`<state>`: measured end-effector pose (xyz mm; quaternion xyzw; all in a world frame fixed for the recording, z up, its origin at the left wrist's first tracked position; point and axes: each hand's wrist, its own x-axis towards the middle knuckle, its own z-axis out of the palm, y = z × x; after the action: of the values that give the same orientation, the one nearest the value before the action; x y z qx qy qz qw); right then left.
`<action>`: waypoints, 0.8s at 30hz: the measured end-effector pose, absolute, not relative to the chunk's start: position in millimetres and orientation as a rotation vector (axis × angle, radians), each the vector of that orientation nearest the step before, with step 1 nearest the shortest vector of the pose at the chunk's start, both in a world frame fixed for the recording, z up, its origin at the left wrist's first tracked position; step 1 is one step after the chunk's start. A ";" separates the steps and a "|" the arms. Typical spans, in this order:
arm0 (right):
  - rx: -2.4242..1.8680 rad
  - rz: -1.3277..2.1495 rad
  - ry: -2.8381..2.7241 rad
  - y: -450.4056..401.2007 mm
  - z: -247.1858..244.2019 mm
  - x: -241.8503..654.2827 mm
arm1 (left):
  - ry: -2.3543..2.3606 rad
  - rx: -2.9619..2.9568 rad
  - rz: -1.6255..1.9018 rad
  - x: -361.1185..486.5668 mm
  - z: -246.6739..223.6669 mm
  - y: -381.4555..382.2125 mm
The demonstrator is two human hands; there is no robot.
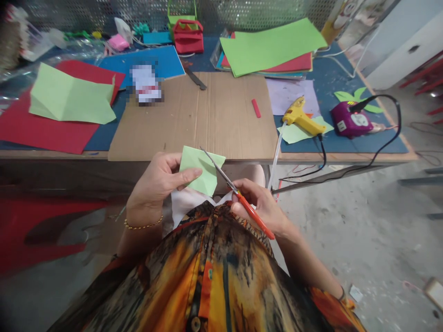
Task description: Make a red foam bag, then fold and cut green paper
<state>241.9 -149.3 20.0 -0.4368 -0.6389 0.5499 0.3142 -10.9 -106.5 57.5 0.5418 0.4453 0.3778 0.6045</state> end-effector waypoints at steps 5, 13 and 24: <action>-1.192 1.432 -1.647 -149.5 17.8 240.1 | 1.048 1.239 0.880 -9.5 57.5 -106.4; -1.222 1.444 -1.641 -149.7 20.2 240.0 | 1.057 1.249 0.862 -8.3 59.1 -107.2; -1.181 1.440 -1.654 -149.4 18.8 238.5 | 1.058 1.292 0.863 -8.5 57.0 -106.1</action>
<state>238.5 -149.4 18.8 -0.4494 -0.6292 0.5478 0.3195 -8.5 -106.1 57.0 0.5550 0.4544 0.3708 0.5899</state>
